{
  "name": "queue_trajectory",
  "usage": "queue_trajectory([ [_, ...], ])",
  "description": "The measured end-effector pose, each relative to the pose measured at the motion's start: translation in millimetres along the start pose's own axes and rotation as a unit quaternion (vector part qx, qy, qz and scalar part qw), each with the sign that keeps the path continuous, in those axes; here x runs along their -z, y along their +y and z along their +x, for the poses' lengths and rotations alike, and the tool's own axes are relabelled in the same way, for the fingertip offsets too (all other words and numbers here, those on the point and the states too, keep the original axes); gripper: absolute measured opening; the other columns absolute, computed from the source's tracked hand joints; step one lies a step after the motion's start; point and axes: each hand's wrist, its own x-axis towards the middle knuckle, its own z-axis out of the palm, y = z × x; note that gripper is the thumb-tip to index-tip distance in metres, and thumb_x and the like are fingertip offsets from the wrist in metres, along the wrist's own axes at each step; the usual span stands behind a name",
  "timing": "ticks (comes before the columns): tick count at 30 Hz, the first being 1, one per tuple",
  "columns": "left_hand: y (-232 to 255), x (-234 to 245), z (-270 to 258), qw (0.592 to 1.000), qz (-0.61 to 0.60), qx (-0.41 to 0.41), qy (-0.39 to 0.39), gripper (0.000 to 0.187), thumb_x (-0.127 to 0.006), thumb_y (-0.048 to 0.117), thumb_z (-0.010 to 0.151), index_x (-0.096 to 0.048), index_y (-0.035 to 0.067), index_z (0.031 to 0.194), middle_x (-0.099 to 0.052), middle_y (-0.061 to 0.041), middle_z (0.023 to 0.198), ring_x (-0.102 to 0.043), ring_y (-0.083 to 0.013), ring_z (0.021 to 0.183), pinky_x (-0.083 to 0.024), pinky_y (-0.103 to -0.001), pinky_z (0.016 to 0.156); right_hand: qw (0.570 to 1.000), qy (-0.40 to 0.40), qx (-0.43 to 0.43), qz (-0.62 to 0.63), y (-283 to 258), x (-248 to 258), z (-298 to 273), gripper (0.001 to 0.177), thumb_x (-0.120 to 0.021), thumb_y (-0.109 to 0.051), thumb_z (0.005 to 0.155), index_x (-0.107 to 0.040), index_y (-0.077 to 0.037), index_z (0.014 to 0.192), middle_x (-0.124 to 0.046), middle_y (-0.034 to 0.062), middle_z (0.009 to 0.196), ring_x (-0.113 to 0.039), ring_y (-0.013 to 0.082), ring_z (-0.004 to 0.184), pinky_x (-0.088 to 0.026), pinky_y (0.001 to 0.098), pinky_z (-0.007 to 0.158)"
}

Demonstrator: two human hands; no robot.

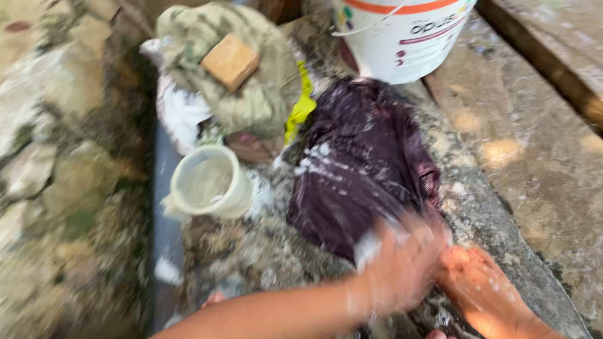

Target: The person washes a piece of clothing by pouring water onto it from a bucket using a cup, rubbing soap over the fabric, scrubbing it with a brush and by hand, and rinsing it with water.

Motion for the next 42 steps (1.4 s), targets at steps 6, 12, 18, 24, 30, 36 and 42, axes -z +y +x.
queue_trajectory([
  [6, 4, 3, 28, 0.995, -0.057, -0.063, -0.050, 0.048, -0.045, 0.023, 0.103, -0.048, -0.014, 0.133, -0.065, -0.027, 0.099, -0.067, -0.0390, 0.076, -0.051, -0.063, 0.066, 0.999, -0.047, 0.003, -0.019, -13, 2, -7, 0.041, -0.057, -0.019, 0.086, -0.072, -0.026, 0.124, -0.070, -0.0089, 0.119, -0.060, 0.0161, 0.117, -0.041, 0.0411, 0.102],
  [12, 75, 38, -58, 0.964, -0.127, -0.231, -0.030, 0.051, -0.049, 0.017, 0.096, -0.049, -0.010, 0.139, -0.064, -0.029, 0.113, -0.067, -0.0395, 0.092, -0.051, -0.059, 0.077, 0.989, -0.139, -0.045, 0.006, -25, 23, -2, 0.045, -0.056, -0.016, 0.085, -0.070, -0.026, 0.126, -0.068, -0.0072, 0.125, -0.061, 0.0164, 0.119, -0.049, 0.0339, 0.101],
  [18, -22, -39, 66, 0.997, 0.042, 0.011, 0.056, 0.045, -0.050, 0.013, 0.089, -0.054, 0.000, 0.132, -0.060, -0.024, 0.138, -0.064, -0.0440, 0.114, -0.047, -0.066, 0.078, 0.983, -0.183, -0.003, 0.005, -14, 14, -7, 0.041, -0.060, -0.020, 0.092, -0.064, -0.022, 0.133, -0.061, -0.0062, 0.131, -0.053, 0.0197, 0.125, -0.045, 0.0433, 0.104],
  [24, 46, 75, -61, 0.979, -0.020, -0.173, -0.111, 0.058, -0.054, 0.027, 0.100, -0.044, -0.006, 0.147, -0.047, -0.032, 0.149, -0.055, -0.0491, 0.124, -0.044, -0.067, 0.100, 0.980, -0.185, -0.028, 0.067, -9, 19, -7, 0.046, -0.064, -0.022, 0.090, -0.060, -0.024, 0.137, -0.058, -0.0080, 0.135, -0.051, 0.0186, 0.127, -0.044, 0.0386, 0.106],
  [30, -69, 46, -1, 0.985, 0.027, -0.018, -0.169, 0.066, -0.062, 0.007, 0.085, -0.044, 0.008, 0.149, -0.041, -0.013, 0.159, -0.048, -0.0392, 0.135, -0.044, -0.060, 0.092, 0.989, -0.130, 0.060, 0.037, -4, 10, -12, 0.052, -0.067, -0.026, 0.089, -0.059, -0.016, 0.140, -0.058, -0.0016, 0.138, -0.050, 0.0268, 0.130, -0.043, 0.0425, 0.103],
  [36, -114, 74, -92, 0.507, -0.701, 0.481, -0.143, 0.062, -0.065, 0.014, 0.084, -0.056, 0.021, 0.145, -0.059, -0.006, 0.144, -0.059, -0.0263, 0.128, -0.048, -0.039, 0.104, 0.974, -0.199, -0.109, -0.020, -33, 26, 31, 0.031, -0.063, -0.042, 0.096, -0.070, -0.029, 0.122, -0.069, -0.0080, 0.124, -0.061, 0.0153, 0.122, -0.052, 0.0335, 0.105],
  [42, -142, 49, -226, 0.710, -0.421, 0.559, 0.078, 0.057, -0.060, 0.029, 0.094, -0.069, 0.007, 0.145, -0.072, -0.018, 0.144, -0.070, -0.0301, 0.125, -0.054, -0.038, 0.106, 0.988, 0.138, 0.033, 0.061, -41, 13, 77, 0.029, -0.069, -0.027, 0.086, -0.071, -0.017, 0.113, -0.071, 0.0021, 0.115, -0.063, 0.0257, 0.111, -0.054, 0.0420, 0.096],
])
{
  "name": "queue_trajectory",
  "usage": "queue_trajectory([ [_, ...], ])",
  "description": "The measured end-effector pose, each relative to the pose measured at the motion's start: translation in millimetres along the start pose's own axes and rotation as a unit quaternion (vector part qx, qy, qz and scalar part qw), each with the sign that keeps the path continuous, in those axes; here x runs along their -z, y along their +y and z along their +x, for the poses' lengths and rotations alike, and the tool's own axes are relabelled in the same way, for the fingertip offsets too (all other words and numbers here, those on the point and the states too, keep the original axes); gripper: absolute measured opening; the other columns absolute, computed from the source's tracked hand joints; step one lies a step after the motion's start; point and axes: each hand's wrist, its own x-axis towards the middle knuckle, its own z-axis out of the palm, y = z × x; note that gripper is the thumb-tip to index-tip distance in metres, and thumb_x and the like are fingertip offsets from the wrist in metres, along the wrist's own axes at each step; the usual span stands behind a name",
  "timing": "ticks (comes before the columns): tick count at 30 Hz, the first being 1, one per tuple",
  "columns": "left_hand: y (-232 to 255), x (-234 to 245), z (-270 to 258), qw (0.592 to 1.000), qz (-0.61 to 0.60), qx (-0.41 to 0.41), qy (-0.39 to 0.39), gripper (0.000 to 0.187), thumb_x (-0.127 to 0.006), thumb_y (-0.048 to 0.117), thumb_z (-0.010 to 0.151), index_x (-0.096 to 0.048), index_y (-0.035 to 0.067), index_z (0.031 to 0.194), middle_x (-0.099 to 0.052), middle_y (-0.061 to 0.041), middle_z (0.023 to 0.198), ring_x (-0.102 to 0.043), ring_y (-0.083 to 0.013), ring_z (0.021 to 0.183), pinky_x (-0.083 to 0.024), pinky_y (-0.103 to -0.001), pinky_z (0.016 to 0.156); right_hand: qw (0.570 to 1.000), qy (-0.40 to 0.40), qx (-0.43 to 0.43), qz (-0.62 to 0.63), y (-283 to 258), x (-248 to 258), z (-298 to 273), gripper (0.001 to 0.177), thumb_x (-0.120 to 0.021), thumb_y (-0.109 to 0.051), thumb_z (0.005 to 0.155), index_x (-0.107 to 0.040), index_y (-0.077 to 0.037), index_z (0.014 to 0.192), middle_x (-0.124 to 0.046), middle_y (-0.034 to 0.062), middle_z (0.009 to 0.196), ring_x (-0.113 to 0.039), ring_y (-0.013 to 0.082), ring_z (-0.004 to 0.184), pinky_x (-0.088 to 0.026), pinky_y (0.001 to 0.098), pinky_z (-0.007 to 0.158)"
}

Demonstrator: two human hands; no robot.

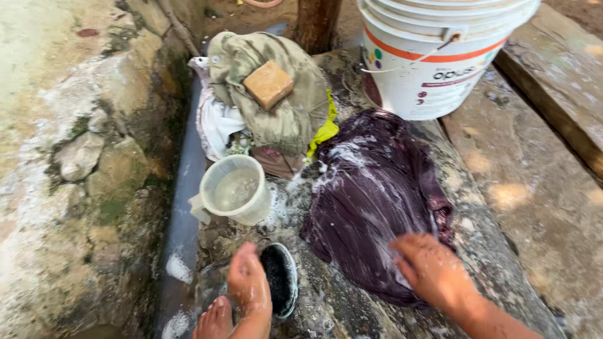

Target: The person washes a piece of clothing by pouring water onto it from a bucket using a cup, rubbing soap over the fabric, scrubbing it with a brush and by hand, and rinsing it with water.

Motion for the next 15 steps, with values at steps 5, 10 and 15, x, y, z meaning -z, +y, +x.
queue_trajectory([
  [5, 90, -18, 38, 0.957, -0.221, 0.182, 0.045, 0.076, -0.059, 0.045, 0.101, -0.018, 0.019, 0.159, -0.045, -0.014, 0.157, -0.068, -0.0331, 0.107, -0.061, -0.042, 0.087, 0.984, 0.078, -0.149, -0.054, 29, 2, 46, 0.051, -0.073, -0.032, 0.079, -0.062, -0.013, 0.126, -0.065, 0.0107, 0.123, -0.058, 0.0341, 0.119, -0.052, 0.0461, 0.096],
  [10, 160, -44, 63, 0.879, -0.382, 0.273, 0.084, 0.085, -0.052, -0.005, 0.090, -0.017, 0.031, 0.158, -0.043, -0.021, 0.153, -0.067, -0.0419, 0.105, -0.063, -0.042, 0.074, 0.962, -0.016, -0.252, -0.106, 84, -3, 76, 0.057, -0.063, -0.060, 0.090, -0.062, -0.015, 0.125, -0.068, 0.0098, 0.126, -0.065, 0.0327, 0.120, -0.053, 0.0452, 0.100],
  [15, 189, -58, 14, 0.981, -0.154, 0.115, 0.012, 0.093, -0.044, -0.015, 0.085, -0.021, 0.043, 0.155, -0.039, -0.009, 0.153, -0.071, -0.0374, 0.105, -0.061, -0.038, 0.056, 0.963, 0.037, -0.261, -0.059, 102, 1, 78, 0.046, -0.063, -0.050, 0.092, -0.067, -0.015, 0.122, -0.070, 0.0121, 0.119, -0.066, 0.0345, 0.114, -0.052, 0.0478, 0.096],
])
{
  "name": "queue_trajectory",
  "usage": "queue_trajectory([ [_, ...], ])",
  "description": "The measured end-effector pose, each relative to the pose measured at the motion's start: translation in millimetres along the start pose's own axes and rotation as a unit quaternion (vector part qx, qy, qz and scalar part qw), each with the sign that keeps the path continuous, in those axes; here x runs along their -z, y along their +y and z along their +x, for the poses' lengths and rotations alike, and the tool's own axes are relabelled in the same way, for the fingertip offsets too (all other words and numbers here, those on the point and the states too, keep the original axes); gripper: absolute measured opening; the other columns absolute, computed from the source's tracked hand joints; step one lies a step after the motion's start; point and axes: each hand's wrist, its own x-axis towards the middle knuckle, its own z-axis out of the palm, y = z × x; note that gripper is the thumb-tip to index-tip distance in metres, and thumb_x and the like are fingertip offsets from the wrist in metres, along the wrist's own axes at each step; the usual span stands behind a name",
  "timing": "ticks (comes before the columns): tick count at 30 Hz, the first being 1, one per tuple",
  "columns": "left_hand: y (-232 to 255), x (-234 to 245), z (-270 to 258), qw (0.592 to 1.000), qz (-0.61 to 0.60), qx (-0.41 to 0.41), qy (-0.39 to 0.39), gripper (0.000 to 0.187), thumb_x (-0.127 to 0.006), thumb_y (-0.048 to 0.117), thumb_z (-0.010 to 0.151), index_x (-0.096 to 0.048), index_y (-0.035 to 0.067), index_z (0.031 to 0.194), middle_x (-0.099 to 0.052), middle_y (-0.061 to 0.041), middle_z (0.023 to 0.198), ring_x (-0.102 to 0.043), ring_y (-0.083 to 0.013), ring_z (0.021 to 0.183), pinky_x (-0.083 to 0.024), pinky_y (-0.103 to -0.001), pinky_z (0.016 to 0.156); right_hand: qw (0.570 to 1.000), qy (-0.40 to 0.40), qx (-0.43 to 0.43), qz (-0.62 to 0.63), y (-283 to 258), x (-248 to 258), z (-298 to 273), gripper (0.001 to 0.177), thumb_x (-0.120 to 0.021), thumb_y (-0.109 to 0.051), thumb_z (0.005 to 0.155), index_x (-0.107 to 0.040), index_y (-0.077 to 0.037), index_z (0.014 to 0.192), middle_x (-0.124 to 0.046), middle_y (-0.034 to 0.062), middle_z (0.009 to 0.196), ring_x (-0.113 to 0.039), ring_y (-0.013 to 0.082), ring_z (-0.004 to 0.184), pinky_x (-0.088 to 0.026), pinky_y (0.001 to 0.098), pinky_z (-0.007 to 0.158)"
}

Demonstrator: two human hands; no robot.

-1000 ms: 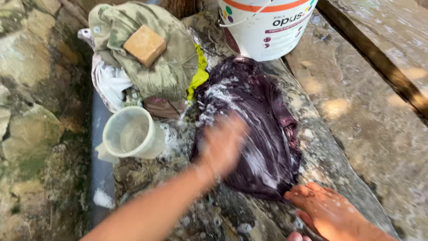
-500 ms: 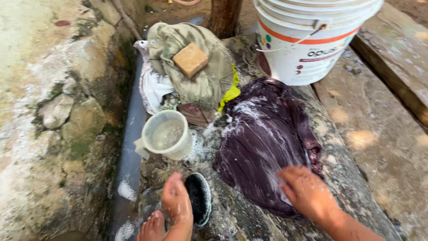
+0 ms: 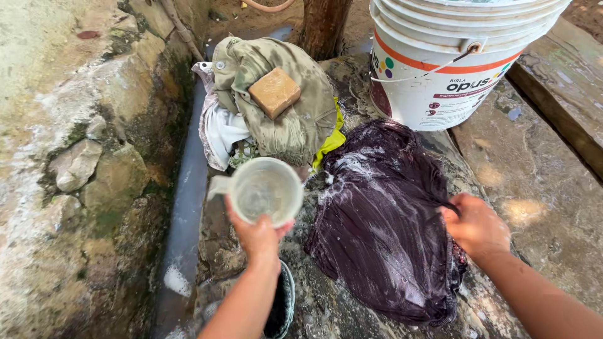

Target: The person washes a piece of clothing by pouring water onto it from a bucket using a cup, rubbing soap over the fabric, scrubbing it with a brush and by hand, and rinsing it with water.

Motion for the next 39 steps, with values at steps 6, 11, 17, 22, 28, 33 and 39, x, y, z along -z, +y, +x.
queue_trajectory([
  [6, 32, -25, -51, 0.962, 0.265, -0.023, -0.055, 0.092, -0.051, -0.010, 0.087, -0.029, 0.047, 0.157, -0.004, -0.005, 0.167, -0.071, -0.0345, 0.101, -0.059, -0.031, 0.052, 0.983, 0.164, 0.043, 0.064, -38, 7, -32, 0.029, -0.063, -0.039, 0.096, -0.069, -0.020, 0.117, -0.070, 0.0089, 0.117, -0.066, 0.0311, 0.109, -0.054, 0.0430, 0.093],
  [11, 32, -34, -48, 0.993, 0.086, 0.040, -0.077, 0.085, -0.044, -0.014, 0.084, -0.034, 0.035, 0.153, -0.031, -0.014, 0.153, -0.073, -0.0331, 0.093, -0.060, -0.032, 0.048, 0.973, 0.050, 0.225, 0.019, -87, -1, -40, 0.050, -0.077, -0.041, 0.074, -0.070, -0.020, 0.119, -0.070, 0.0091, 0.108, -0.065, 0.0345, 0.103, -0.055, 0.0444, 0.079],
  [17, 28, -18, -23, 0.982, -0.086, 0.166, -0.013, 0.083, -0.039, -0.014, 0.086, -0.028, 0.031, 0.155, -0.055, -0.025, 0.136, -0.074, -0.0397, 0.074, -0.058, -0.032, 0.052, 0.989, -0.131, 0.074, 0.008, -94, -3, -36, 0.040, -0.070, -0.046, 0.085, -0.067, -0.024, 0.118, -0.077, -0.0026, 0.095, -0.073, 0.0225, 0.097, -0.058, 0.0402, 0.087],
  [22, 11, -3, -7, 0.980, -0.137, 0.143, 0.017, 0.076, -0.041, -0.008, 0.090, -0.024, 0.028, 0.155, -0.052, -0.021, 0.138, -0.074, -0.0384, 0.076, -0.064, -0.032, 0.056, 0.988, -0.082, 0.128, -0.006, -93, -3, -29, 0.025, -0.066, -0.042, 0.090, -0.077, -0.023, 0.100, -0.075, 0.0001, 0.104, -0.072, 0.0249, 0.098, -0.059, 0.0402, 0.084],
  [28, -63, -23, -60, 0.989, -0.076, 0.129, 0.018, 0.052, -0.043, 0.042, 0.107, -0.031, 0.016, 0.151, -0.051, -0.024, 0.142, -0.065, -0.0423, 0.105, -0.054, -0.047, 0.089, 0.973, -0.074, 0.206, -0.069, -93, 7, -27, 0.020, -0.065, -0.034, 0.087, -0.078, -0.022, 0.097, -0.076, -0.0036, 0.101, -0.072, 0.0220, 0.099, -0.059, 0.0396, 0.085],
  [33, -110, -8, -74, 0.761, 0.483, -0.286, -0.325, 0.074, -0.049, 0.049, 0.100, -0.030, 0.009, 0.158, -0.031, -0.016, 0.165, -0.037, -0.0337, 0.147, -0.030, -0.049, 0.119, 0.968, -0.074, 0.205, -0.121, -94, 6, -22, 0.018, -0.066, -0.034, 0.088, -0.077, -0.022, 0.095, -0.076, -0.0015, 0.096, -0.073, 0.0227, 0.097, -0.059, 0.0398, 0.082],
  [39, -121, 12, -51, 0.554, 0.564, -0.413, -0.452, 0.088, -0.053, 0.059, 0.096, -0.019, 0.015, 0.164, -0.006, -0.019, 0.170, -0.002, -0.0369, 0.156, -0.003, -0.055, 0.122, 0.963, -0.013, 0.239, -0.124, -91, 18, -13, 0.016, -0.066, -0.031, 0.086, -0.076, -0.019, 0.091, -0.075, -0.0003, 0.094, -0.073, 0.0234, 0.096, -0.059, 0.0402, 0.079],
])
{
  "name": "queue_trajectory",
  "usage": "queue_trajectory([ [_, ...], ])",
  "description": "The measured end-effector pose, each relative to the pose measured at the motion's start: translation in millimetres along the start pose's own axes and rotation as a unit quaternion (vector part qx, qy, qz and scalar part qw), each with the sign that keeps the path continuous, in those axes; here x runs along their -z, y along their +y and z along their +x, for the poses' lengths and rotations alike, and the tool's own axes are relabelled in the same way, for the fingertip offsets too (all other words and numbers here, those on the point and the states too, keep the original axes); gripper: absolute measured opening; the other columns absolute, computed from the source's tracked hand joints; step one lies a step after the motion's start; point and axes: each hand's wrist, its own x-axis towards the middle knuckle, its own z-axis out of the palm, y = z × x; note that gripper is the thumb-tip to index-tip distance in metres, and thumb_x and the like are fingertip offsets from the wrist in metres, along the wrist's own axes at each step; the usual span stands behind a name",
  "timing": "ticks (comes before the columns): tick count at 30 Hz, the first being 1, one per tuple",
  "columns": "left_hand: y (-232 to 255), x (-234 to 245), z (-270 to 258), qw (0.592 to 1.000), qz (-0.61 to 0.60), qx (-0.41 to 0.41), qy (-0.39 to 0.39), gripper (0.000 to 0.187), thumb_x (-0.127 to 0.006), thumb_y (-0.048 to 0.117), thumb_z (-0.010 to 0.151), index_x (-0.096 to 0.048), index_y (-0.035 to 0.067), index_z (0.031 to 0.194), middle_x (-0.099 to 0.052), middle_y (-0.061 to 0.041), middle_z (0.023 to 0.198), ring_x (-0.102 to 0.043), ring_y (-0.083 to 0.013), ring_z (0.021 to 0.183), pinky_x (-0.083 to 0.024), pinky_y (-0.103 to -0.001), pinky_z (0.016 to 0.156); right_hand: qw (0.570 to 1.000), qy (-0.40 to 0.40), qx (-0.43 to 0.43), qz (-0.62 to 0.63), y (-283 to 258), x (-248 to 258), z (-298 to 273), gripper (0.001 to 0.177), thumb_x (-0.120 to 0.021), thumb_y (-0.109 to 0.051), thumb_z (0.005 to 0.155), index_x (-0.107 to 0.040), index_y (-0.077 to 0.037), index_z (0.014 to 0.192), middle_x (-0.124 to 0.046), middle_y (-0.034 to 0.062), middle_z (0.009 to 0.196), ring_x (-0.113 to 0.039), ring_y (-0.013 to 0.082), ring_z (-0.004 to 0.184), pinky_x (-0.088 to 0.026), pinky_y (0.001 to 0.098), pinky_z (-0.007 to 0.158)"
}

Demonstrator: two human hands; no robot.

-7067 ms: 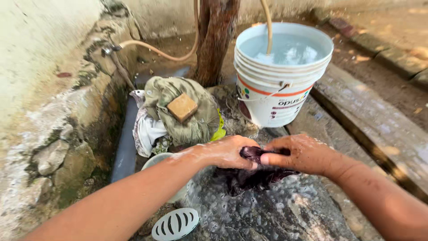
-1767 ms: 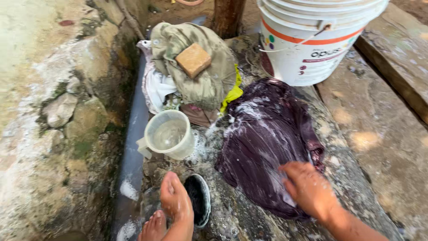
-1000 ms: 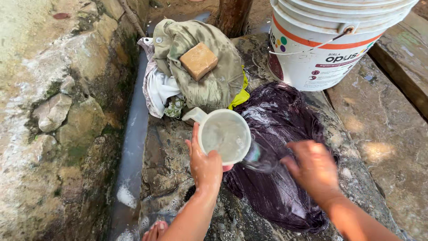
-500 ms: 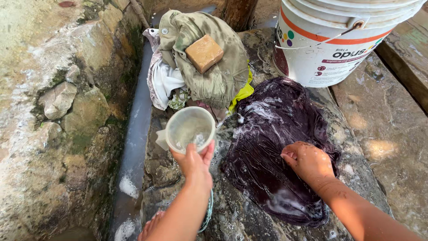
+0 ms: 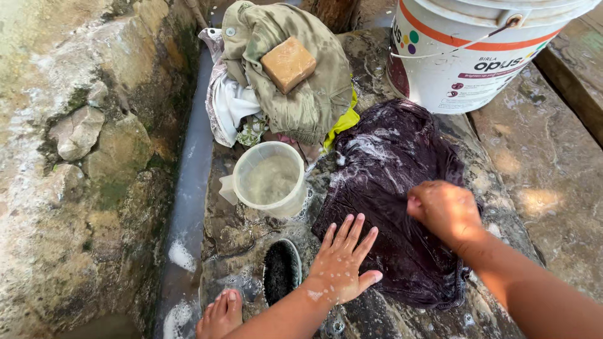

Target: The person washes a piece of clothing by pouring water onto it from a bucket using a cup, rubbing soap over the fabric, scrubbing it with a brush and by hand, and rinsing it with water.

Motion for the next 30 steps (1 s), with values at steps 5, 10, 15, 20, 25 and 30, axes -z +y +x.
queue_trajectory([
  [5, -2, -4, -4, 1.000, -0.004, 0.000, -0.004, 0.083, -0.052, 0.062, 0.096, -0.022, 0.026, 0.165, -0.003, -0.018, 0.172, -0.002, -0.0381, 0.158, -0.002, -0.057, 0.122, 0.998, 0.006, -0.016, 0.064, 17, 7, 7, 0.022, -0.069, -0.033, 0.082, -0.075, -0.017, 0.095, -0.075, 0.0021, 0.092, -0.072, 0.0261, 0.094, -0.057, 0.0423, 0.081],
  [10, -1, 4, -3, 1.000, -0.020, -0.005, -0.002, 0.082, -0.056, 0.060, 0.095, -0.025, 0.029, 0.164, -0.004, -0.017, 0.172, -0.002, -0.0398, 0.157, -0.004, -0.059, 0.122, 0.998, -0.001, -0.068, 0.002, 20, 11, 14, 0.017, -0.067, -0.032, 0.086, -0.074, -0.018, 0.090, -0.074, 0.0014, 0.097, -0.071, 0.0255, 0.101, -0.056, 0.0430, 0.084],
  [15, 17, 30, 8, 0.996, -0.018, 0.058, -0.067, 0.078, -0.060, 0.056, 0.092, -0.035, 0.026, 0.160, -0.012, -0.016, 0.173, -0.009, -0.0380, 0.159, -0.012, -0.057, 0.123, 0.997, 0.023, -0.067, 0.041, -4, 1, -3, 0.017, -0.063, -0.027, 0.092, -0.069, -0.016, 0.103, -0.072, 0.0068, 0.105, -0.071, 0.0290, 0.099, -0.057, 0.0445, 0.083],
  [20, 5, 29, 19, 0.993, 0.042, 0.110, 0.001, 0.079, -0.058, 0.054, 0.098, -0.037, 0.018, 0.165, -0.033, -0.007, 0.169, -0.026, -0.0302, 0.160, -0.023, -0.053, 0.129, 0.994, 0.025, 0.038, 0.101, -38, -33, -53, 0.043, -0.062, -0.042, 0.090, -0.059, -0.019, 0.126, -0.062, 0.0045, 0.129, -0.058, 0.0253, 0.123, -0.047, 0.0429, 0.105],
  [25, -6, 23, -3, 0.983, 0.066, 0.168, 0.012, 0.105, -0.061, 0.067, 0.086, -0.016, 0.009, 0.161, -0.011, -0.015, 0.169, -0.010, -0.0315, 0.156, -0.012, -0.057, 0.120, 0.994, 0.069, 0.084, 0.024, -18, -48, -76, 0.095, -0.051, -0.071, 0.083, -0.032, -0.018, 0.159, -0.027, 0.0105, 0.167, -0.018, 0.0285, 0.154, -0.014, 0.0524, 0.116],
  [30, 10, 69, 12, 0.929, 0.190, 0.200, -0.248, 0.133, -0.070, 0.075, 0.078, -0.001, 0.002, 0.165, 0.002, -0.021, 0.171, -0.002, -0.0353, 0.157, -0.006, -0.057, 0.123, 0.982, 0.093, 0.161, 0.044, -11, -42, -104, 0.118, -0.050, -0.086, 0.072, -0.021, -0.009, 0.156, -0.014, 0.0196, 0.163, -0.007, 0.0382, 0.151, -0.008, 0.0604, 0.115],
])
